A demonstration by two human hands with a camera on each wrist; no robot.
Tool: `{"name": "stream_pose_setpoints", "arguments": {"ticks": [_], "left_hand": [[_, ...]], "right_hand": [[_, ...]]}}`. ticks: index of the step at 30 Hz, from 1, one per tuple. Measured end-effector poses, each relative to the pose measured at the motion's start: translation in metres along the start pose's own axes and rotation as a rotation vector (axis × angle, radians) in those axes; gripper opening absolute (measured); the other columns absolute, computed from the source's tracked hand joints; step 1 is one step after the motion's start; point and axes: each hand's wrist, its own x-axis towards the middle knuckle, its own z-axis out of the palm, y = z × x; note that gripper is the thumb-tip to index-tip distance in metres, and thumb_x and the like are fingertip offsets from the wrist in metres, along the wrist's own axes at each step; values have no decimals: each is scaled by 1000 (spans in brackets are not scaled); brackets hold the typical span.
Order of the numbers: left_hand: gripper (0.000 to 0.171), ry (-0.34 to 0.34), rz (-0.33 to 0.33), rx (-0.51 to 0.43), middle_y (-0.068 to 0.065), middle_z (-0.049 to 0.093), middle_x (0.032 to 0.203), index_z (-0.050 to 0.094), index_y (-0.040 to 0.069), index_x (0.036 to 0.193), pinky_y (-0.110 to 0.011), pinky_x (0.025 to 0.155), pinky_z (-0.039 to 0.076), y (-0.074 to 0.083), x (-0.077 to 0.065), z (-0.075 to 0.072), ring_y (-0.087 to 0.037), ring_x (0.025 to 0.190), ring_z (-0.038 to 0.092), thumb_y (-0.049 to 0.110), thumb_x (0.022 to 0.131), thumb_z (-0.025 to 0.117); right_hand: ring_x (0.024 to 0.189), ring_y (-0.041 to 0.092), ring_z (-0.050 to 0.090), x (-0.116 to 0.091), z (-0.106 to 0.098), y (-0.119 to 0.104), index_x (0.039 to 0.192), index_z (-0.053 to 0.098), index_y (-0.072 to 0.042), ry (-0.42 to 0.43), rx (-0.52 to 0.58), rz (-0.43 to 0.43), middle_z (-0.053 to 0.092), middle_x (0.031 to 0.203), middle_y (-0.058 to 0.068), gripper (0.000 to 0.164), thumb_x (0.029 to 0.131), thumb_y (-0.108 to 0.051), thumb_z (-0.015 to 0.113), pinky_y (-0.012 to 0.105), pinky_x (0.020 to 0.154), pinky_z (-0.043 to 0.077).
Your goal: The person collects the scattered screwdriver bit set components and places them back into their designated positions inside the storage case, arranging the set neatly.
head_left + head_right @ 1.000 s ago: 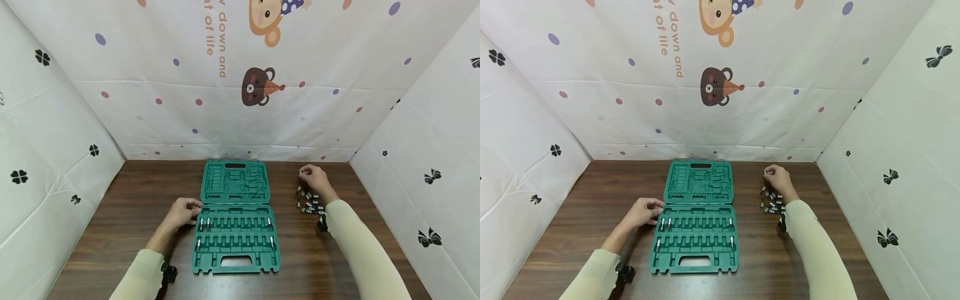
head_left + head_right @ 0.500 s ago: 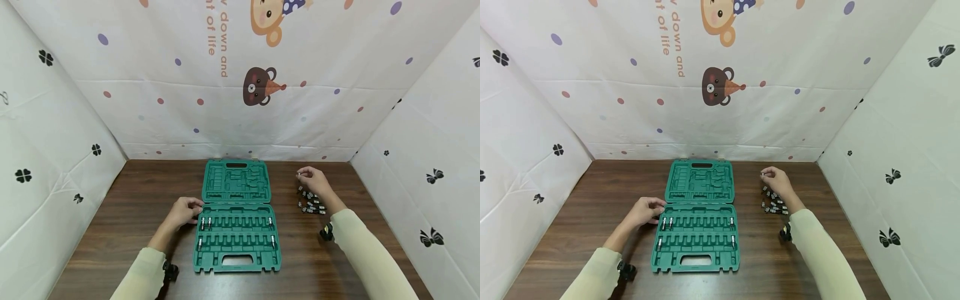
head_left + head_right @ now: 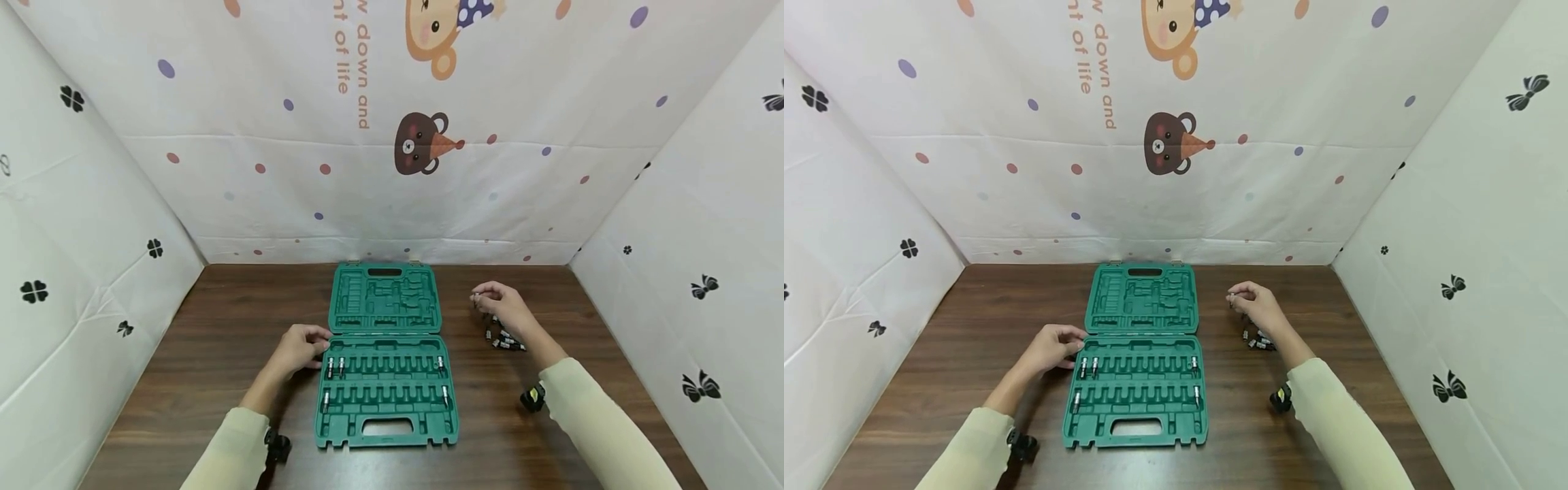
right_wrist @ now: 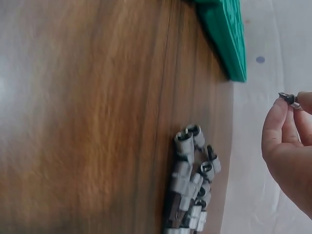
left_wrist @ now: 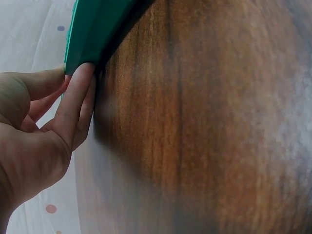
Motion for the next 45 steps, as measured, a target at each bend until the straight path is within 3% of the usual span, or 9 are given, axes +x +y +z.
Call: {"name": "stream_pose_setpoints", "arguments": {"ticks": [10, 27, 32, 37, 42, 45], "left_hand": [[22, 5, 3, 5, -14, 67, 101, 72, 0, 121, -35, 67, 65, 2, 2, -2, -20, 83, 67, 1, 102, 62], [23, -18, -7, 1, -16, 66, 103, 72, 0, 123, -36, 67, 65, -1, 2, 0, -21, 86, 67, 2, 102, 62], [22, -11, -7, 6, -15, 66, 102, 72, 1, 122, -35, 66, 65, 2, 2, -1, -22, 85, 67, 2, 102, 62], [22, -7, -5, 12, -15, 67, 103, 72, 1, 122, -35, 67, 65, 3, 4, -2, -22, 85, 67, 2, 102, 62], [23, -18, -10, 14, -16, 67, 103, 71, -1, 123, -35, 67, 65, 3, 3, -2, -21, 85, 67, 2, 103, 61], [23, -20, -11, 12, -17, 67, 103, 71, -1, 123, -36, 67, 65, 3, 2, -2, -21, 84, 67, 2, 103, 61]], "right_hand": [[113, 34, 67, -3, 24, -7, 127, 60, 6, -106, 57, -9, 65, 128, 28, 35, 105, -20, 64, 52, 103, 56], [102, 20, 69, -14, 67, -27, 122, 60, 7, -276, 178, -18, 59, 128, 36, 25, 103, -9, 64, 54, 102, 56], [101, 18, 70, -12, 80, -33, 127, 58, 11, -319, 175, -21, 65, 119, 25, 32, 102, -9, 65, 48, 100, 59], [103, 22, 71, -11, 95, -39, 125, 61, 8, -353, 158, -13, 66, 112, 13, 28, 102, -7, 66, 50, 100, 58], [107, 38, 70, -13, 110, -46, 120, 64, 5, -415, 167, -20, 69, 108, 12, 23, 100, -6, 68, 53, 99, 58], [109, 41, 70, -14, 120, -50, 118, 65, 5, -447, 179, -26, 71, 106, 13, 22, 99, -6, 69, 55, 99, 58]]}}
